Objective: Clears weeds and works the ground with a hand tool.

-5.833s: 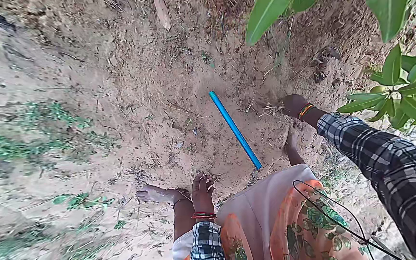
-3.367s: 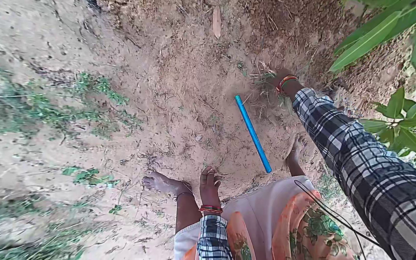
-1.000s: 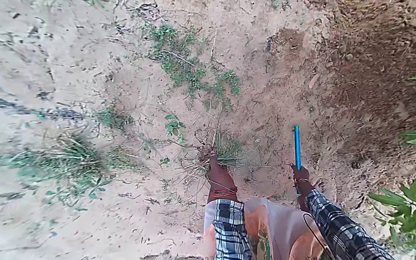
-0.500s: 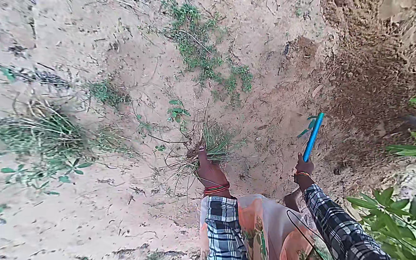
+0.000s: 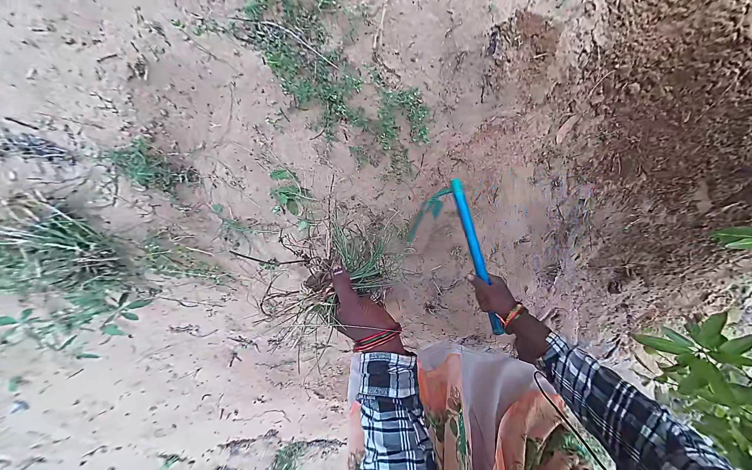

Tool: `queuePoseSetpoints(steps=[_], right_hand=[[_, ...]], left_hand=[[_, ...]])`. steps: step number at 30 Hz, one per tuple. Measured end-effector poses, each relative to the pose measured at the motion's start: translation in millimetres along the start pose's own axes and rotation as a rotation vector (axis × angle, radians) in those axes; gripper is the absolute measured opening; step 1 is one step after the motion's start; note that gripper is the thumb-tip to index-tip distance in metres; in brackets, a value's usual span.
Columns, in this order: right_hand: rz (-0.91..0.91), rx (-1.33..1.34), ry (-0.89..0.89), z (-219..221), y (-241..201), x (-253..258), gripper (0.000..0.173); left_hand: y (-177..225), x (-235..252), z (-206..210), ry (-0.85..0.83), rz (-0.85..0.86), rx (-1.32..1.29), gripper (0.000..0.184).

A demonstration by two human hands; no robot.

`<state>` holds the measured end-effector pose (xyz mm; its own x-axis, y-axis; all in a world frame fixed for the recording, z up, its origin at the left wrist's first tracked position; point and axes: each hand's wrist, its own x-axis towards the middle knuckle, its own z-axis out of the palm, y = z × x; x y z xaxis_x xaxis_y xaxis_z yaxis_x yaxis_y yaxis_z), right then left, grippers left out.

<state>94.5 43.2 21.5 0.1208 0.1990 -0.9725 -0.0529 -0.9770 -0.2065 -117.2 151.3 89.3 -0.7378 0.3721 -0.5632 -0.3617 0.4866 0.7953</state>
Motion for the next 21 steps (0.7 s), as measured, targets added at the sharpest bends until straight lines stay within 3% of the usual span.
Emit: queuePoseSetpoints(steps=[2, 4, 7, 10, 16, 21], right_hand=[[0.016, -0.116, -0.152, 14, -5, 22, 0.031], [-0.044, -0.457, -0.121, 7, -14, 48, 0.04], [-0.214, -0.711, 0.062, -55, -15, 81, 0.047], [-0.189, -0.807, 0.201, -138, -32, 105, 0.055], [-0.065, -0.978, 0.51, -254, -58, 70, 0.058], [0.028, -0.856, 0.666, -285, -50, 27, 0.066]], left_hand=[[-11, -7, 2, -0.012, 0.018, 0.032, 0.028], [-20, -16, 4, -0.031, 0.016, 0.09, 0.027], [-27, -27, 7, -0.093, 0.033, 0.13, 0.025], [-38, -26, 3, -0.118, 0.034, 0.137, 0.029], [-42, -23, -7, -0.226, -0.022, 0.103, 0.034], [-31, -21, -6, -0.244, -0.035, 0.096, 0.029]])
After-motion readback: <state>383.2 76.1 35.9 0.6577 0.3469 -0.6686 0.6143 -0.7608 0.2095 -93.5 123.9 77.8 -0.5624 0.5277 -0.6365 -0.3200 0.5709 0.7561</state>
